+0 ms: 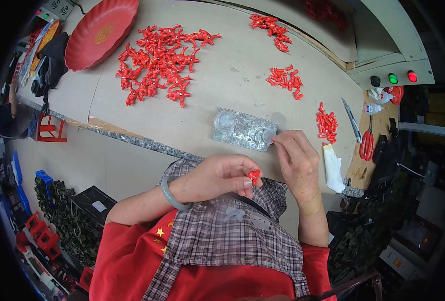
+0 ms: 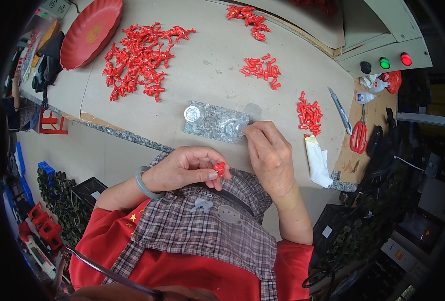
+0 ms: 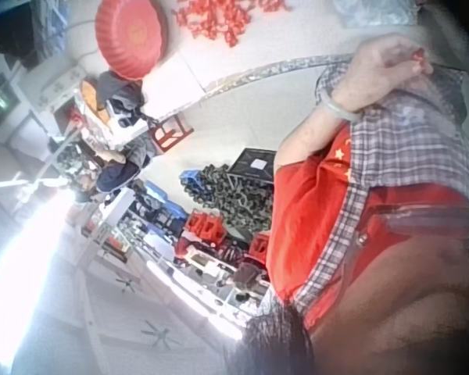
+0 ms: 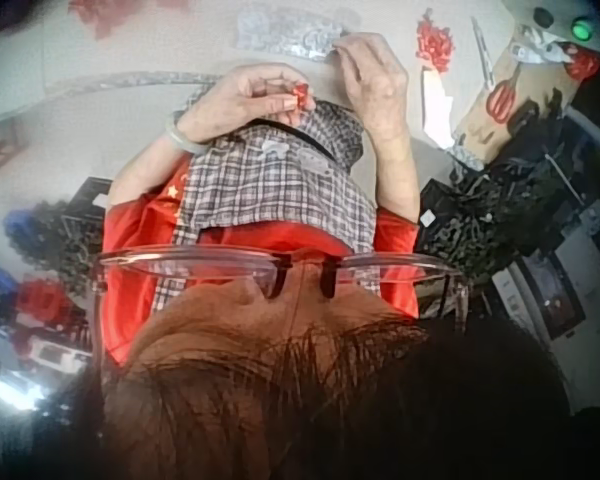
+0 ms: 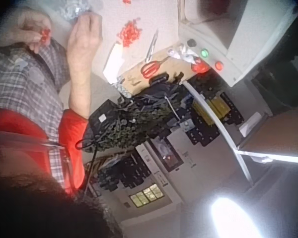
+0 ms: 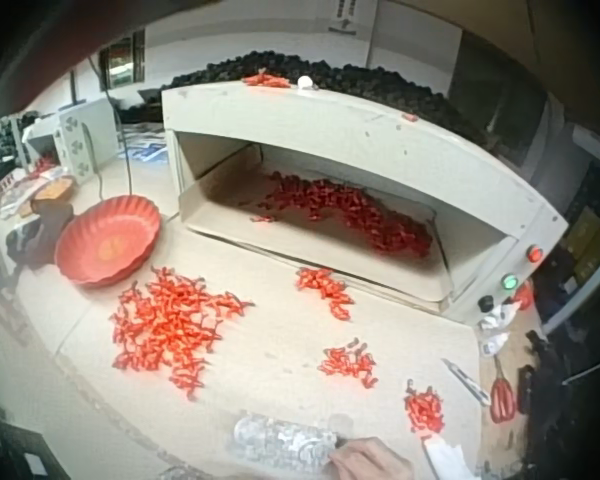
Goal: The person assembles small red plastic parts by hand, snapping them together at a factory workbench.
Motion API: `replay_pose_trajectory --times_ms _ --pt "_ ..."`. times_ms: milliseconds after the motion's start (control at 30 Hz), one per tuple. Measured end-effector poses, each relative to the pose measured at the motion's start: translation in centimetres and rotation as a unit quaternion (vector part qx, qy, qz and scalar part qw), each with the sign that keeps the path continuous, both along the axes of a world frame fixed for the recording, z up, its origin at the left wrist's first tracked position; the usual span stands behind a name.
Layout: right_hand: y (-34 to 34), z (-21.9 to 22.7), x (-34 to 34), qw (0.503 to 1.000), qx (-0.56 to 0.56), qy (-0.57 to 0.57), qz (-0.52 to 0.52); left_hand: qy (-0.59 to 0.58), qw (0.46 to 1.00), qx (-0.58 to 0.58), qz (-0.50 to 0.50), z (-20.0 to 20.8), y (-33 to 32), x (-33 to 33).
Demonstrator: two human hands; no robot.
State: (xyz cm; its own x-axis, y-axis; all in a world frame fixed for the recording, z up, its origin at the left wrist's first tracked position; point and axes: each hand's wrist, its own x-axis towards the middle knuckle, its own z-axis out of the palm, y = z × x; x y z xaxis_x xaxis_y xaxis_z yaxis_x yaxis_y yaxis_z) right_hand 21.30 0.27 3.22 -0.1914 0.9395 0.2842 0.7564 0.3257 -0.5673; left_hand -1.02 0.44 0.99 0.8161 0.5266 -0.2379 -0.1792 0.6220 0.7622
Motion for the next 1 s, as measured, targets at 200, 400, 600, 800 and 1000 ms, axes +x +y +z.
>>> replay_pose_trajectory --times_ms 200,400,600,800,1000 --pt "0.0 0.4 0.3 0.999 0.024 -0.030 0.028 -0.005 1.000 -0.028 -0.001 0.4 0.2 0.1" --pt "-0.2 0.7 0.4 0.998 -0.039 0.048 -0.030 0.009 1.000 -0.018 0.022 0.9 0.4 0.0" --pt "-1.4 0.6 0.8 0.903 -0.224 0.356 -0.091 0.035 0.997 0.013 0.065 1.0 0.4 0.2" --pt "-1.8 0.8 0.7 0.858 -0.233 0.456 -0.046 0.024 0.991 0.031 0.130 0.2 0.2 1.0" --pt "-2.7 1.4 -1.2 0.892 -0.172 0.416 -0.044 0.043 0.982 0.071 0.168 -0.5 -0.1 1.4"
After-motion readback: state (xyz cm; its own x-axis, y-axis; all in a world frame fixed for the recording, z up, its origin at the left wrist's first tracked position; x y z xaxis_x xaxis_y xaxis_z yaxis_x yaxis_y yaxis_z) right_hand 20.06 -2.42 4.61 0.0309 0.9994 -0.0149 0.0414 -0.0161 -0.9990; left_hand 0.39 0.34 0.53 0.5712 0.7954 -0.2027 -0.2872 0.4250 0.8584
